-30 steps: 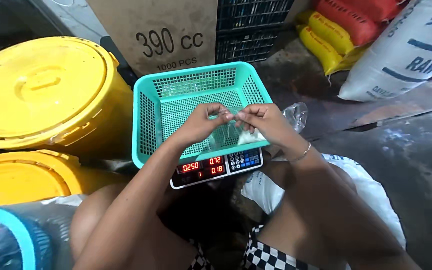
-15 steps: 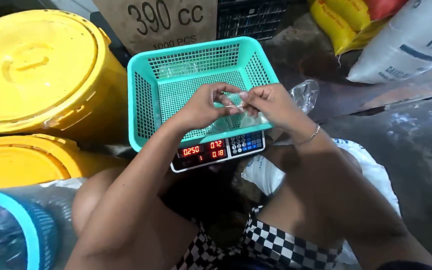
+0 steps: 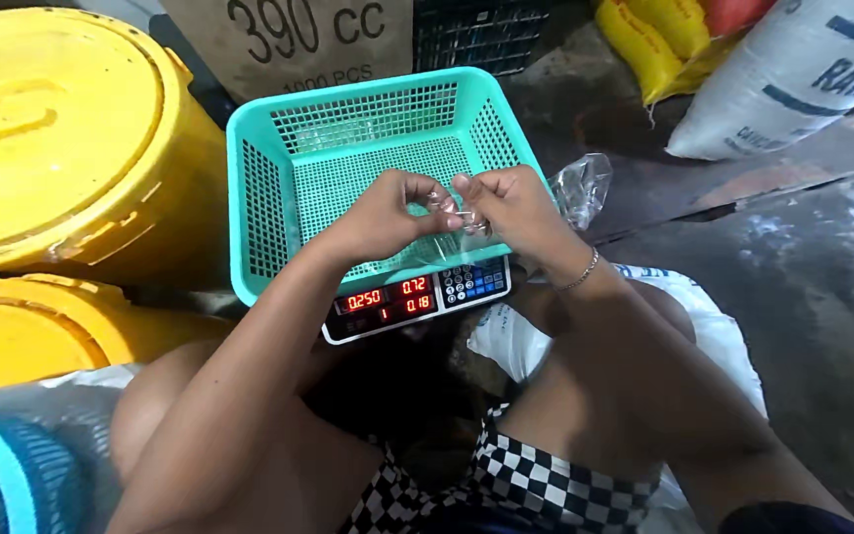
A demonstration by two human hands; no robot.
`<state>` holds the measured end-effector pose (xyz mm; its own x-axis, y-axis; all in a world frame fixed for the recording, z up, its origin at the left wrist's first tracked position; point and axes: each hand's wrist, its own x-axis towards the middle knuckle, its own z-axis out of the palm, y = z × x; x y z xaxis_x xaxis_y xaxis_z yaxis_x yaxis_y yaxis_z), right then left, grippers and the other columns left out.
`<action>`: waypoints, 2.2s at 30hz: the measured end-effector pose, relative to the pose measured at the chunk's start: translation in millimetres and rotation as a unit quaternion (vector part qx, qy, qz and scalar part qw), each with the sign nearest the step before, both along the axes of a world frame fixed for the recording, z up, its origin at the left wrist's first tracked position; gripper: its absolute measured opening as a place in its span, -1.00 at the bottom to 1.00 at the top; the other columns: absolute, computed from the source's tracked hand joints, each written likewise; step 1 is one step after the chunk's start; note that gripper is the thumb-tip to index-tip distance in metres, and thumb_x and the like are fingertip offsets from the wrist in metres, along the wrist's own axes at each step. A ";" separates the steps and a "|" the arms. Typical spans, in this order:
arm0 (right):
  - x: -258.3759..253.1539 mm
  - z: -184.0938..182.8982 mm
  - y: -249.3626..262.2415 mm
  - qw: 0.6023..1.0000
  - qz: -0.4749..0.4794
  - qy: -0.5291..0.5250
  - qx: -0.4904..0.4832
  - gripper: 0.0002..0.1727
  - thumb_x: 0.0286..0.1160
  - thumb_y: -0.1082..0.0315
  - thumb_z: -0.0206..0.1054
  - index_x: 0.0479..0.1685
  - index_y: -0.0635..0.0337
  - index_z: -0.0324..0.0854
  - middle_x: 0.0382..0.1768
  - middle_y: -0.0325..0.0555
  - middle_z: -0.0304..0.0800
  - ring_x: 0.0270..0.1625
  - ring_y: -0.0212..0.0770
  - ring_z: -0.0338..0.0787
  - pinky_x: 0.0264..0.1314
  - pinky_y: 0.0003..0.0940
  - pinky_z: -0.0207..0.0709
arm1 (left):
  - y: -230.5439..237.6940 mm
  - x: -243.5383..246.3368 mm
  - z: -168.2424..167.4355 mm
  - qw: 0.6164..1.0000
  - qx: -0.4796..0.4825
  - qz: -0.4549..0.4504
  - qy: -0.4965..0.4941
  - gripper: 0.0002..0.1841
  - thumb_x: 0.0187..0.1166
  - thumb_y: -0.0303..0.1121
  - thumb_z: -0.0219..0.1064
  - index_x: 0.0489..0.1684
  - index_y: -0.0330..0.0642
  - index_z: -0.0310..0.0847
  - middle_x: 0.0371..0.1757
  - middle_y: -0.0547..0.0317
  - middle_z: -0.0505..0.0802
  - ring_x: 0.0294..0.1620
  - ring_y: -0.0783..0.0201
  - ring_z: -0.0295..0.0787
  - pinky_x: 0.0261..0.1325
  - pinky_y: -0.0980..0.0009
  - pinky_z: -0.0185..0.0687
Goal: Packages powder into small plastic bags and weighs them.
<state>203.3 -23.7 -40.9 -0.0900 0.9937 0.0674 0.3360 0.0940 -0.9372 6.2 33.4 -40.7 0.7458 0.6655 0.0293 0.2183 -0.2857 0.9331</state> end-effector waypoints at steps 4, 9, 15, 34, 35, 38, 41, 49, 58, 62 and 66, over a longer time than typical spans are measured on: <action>17.8 12.9 0.2 0.999 0.034 -0.004 -0.033 -0.70 0.79 0.26 0.18 -0.28 0.17 0.73 -0.41 -0.38 0.83 -0.45 -0.58 0.73 -0.39 -0.63 0.63 | 1.1 -4.0 4.7 0.999 0.009 0.031 0.004 -0.96 0.54 -0.44 0.46 -0.22 -0.18 0.77 -0.26 0.38 0.84 -0.16 0.62 0.73 0.05 0.57 0.63; 30.4 17.4 -2.6 0.996 0.073 0.019 -0.050 -0.86 0.62 0.42 0.27 -0.17 0.19 0.75 -0.34 -0.35 0.87 -0.32 -0.51 0.83 -0.29 -0.57 0.73 | 2.6 -7.7 8.8 0.999 0.001 0.049 0.010 -0.97 0.56 -0.43 0.45 -0.21 -0.17 0.76 -0.27 0.39 0.83 -0.18 0.62 0.71 0.01 0.59 0.61; 11.3 13.0 -4.1 0.993 0.097 0.001 -0.074 -0.80 0.74 0.42 0.10 -0.33 0.13 0.50 -0.53 -0.39 0.55 -0.49 -0.57 0.61 -0.38 -0.64 0.55 | -0.5 -2.5 6.0 0.999 -0.018 0.036 -0.007 -0.95 0.61 -0.42 0.39 -0.19 -0.18 0.74 -0.27 0.36 0.82 -0.17 0.58 0.72 0.03 0.56 0.63; 7.4 1.9 -3.7 0.989 0.150 -0.004 0.010 -0.78 0.76 0.32 0.11 -0.05 0.16 0.69 -0.37 -0.47 0.79 -0.46 -0.67 0.65 -0.44 -0.74 0.53 | -13.6 10.8 -5.3 0.957 0.260 0.122 0.036 -0.52 0.80 -0.24 0.15 -0.61 -0.30 0.68 -0.62 0.11 0.69 -0.46 0.21 0.63 0.03 0.05 0.41; 4.5 -0.7 -3.7 0.990 0.140 -0.003 0.026 -0.81 0.73 0.35 0.16 -0.05 0.17 0.70 -0.37 -0.47 0.79 -0.47 -0.69 0.64 -0.44 -0.75 0.53 | -11.5 8.8 -6.4 0.965 0.230 0.122 0.030 -0.52 0.79 -0.23 0.16 -0.63 -0.27 0.68 -0.65 0.18 0.68 -0.53 0.31 0.61 -0.13 0.17 0.47; -0.4 0.7 -4.4 0.995 0.089 -0.011 0.043 -0.89 0.57 0.48 0.33 -0.11 0.28 0.75 -0.42 -0.36 0.76 -0.50 -0.65 0.66 -0.43 -0.74 0.58 | -6.1 4.7 -4.2 0.989 0.110 0.097 -0.029 -0.65 0.74 -0.32 0.22 -0.53 -0.28 0.63 -0.55 0.25 0.72 -0.45 0.46 0.68 -0.24 0.41 0.63; -0.8 4.8 -6.5 0.998 0.048 0.005 0.039 -0.89 0.43 0.55 0.45 -0.41 0.23 0.66 -0.57 -0.35 0.70 -0.57 -0.61 0.67 -0.46 -0.70 0.62 | -2.7 -0.6 3.1 0.996 0.044 0.048 -0.068 -0.89 0.53 -0.42 0.41 -0.31 -0.30 0.70 -0.31 0.26 0.81 -0.17 0.50 0.74 0.10 0.43 0.66; 4.8 5.2 -5.4 0.998 0.058 0.039 0.008 -0.76 0.42 0.39 0.55 -0.49 0.16 0.58 -0.63 -0.39 0.59 -0.60 -0.63 0.52 -0.52 -0.73 0.38 | 7.2 -13.5 -4.4 0.997 -0.017 -0.025 -0.076 -0.76 0.40 -0.19 0.55 -0.15 -0.11 0.77 -0.17 0.52 0.86 -0.05 0.63 0.75 0.17 0.53 0.67; 3.4 8.3 -5.3 0.981 0.157 0.027 -0.106 -0.76 0.80 0.29 0.18 -0.26 0.22 0.57 -0.53 -0.29 0.52 -0.58 -0.55 0.46 -0.51 -0.68 0.33 | 5.3 -16.1 -4.4 0.998 0.043 -0.049 0.012 -0.92 0.53 -0.46 0.36 -0.15 -0.17 0.75 -0.13 0.45 0.87 -0.04 0.62 0.79 0.14 0.56 0.72; -8.1 5.6 -9.5 0.993 0.097 -0.015 -0.059 -0.69 0.88 0.32 0.04 -0.33 0.19 0.48 -0.55 -0.31 0.35 -0.57 -0.51 0.32 -0.49 -0.60 0.18 | 2.5 -11.3 -7.9 1.000 0.022 -0.012 0.001 -0.92 0.57 -0.46 0.31 -0.20 -0.06 0.71 -0.22 0.54 0.85 -0.09 0.62 0.78 0.15 0.54 0.72; -11.9 -14.6 -7.1 0.996 0.058 -0.037 0.056 -0.53 0.90 0.20 -0.03 -0.46 0.18 0.57 -0.69 -0.39 0.25 -0.66 -0.49 0.27 -0.57 -0.53 0.19 | 5.4 -12.1 -10.0 0.999 0.028 0.005 -0.021 -0.92 0.58 -0.46 0.29 -0.17 -0.18 0.71 -0.20 0.44 0.83 -0.07 0.58 0.76 0.20 0.46 0.68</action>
<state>191.4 -30.8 -55.5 -0.2121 0.9629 0.1671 0.3845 0.2394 -0.8916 -5.9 38.9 -50.7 0.7365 0.6693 0.0980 0.1815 -0.3351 0.9245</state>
